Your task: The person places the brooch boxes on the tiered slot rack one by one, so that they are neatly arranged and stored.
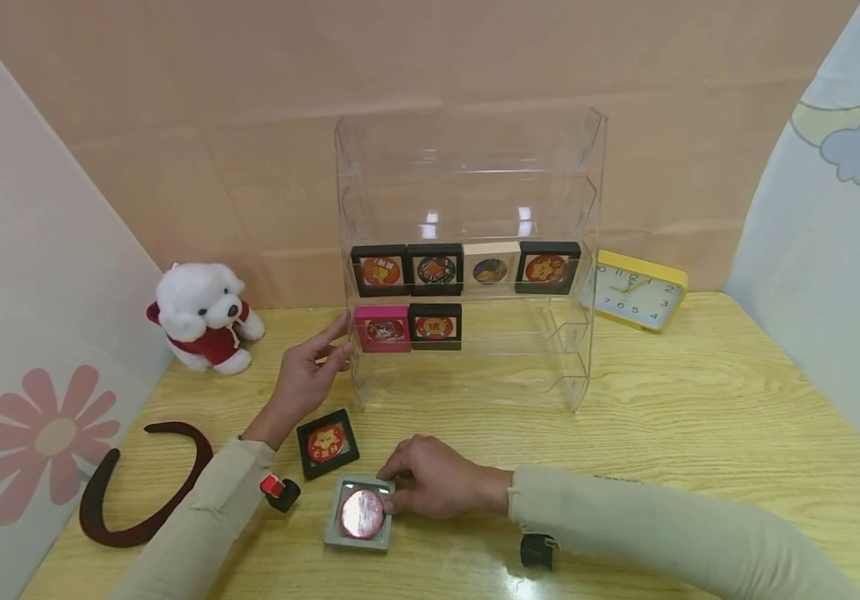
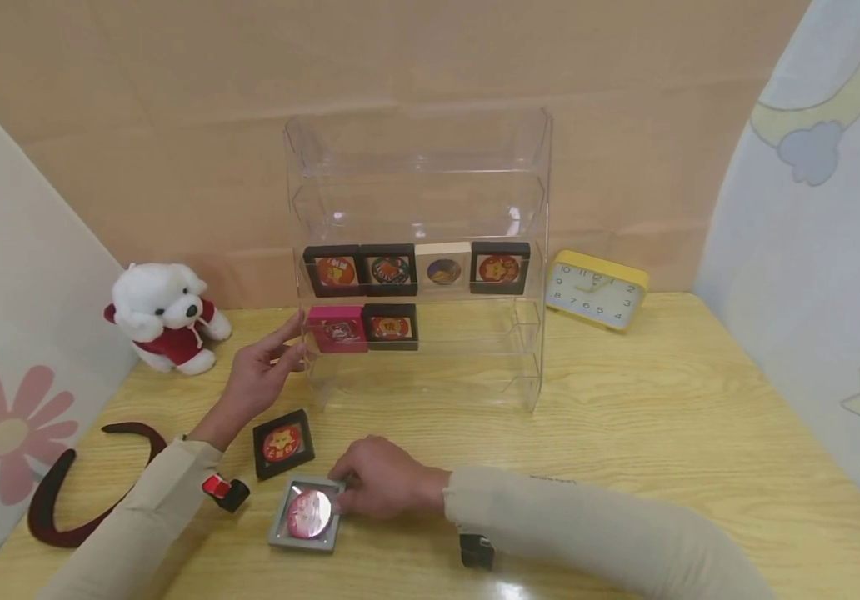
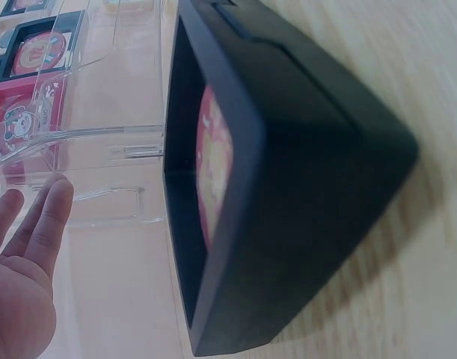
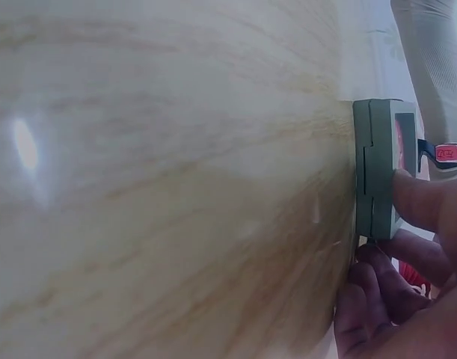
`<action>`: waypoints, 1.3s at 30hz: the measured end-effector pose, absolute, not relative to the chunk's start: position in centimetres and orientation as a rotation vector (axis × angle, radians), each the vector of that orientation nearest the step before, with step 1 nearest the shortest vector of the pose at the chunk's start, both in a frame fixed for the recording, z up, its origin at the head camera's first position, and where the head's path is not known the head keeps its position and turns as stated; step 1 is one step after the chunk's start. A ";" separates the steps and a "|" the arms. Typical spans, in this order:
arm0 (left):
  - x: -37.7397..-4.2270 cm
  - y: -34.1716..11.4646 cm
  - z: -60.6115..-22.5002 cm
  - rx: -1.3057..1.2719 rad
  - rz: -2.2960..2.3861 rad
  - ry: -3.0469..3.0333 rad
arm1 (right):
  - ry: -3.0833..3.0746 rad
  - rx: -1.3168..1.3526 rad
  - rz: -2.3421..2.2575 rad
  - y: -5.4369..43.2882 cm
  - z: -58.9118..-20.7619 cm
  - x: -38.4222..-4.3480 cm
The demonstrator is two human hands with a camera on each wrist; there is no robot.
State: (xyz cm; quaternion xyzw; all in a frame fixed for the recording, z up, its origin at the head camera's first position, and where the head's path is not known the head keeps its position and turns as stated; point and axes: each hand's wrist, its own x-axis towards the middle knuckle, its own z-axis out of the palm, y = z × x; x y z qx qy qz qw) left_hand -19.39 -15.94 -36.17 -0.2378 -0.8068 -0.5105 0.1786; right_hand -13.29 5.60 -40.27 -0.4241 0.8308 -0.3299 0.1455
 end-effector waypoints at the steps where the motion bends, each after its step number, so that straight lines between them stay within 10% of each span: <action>1: -19.4 -16.0 -36.2 -0.672 -1.445 -2.281 | 2.387 -1.202 -0.961 5.6 -40.3 -13.3; 39: -19.3 -16.0 -36.0 -0.669 -1.471 -2.283 | 2.276 -0.990 -1.221 5.3 -40.0 -12.8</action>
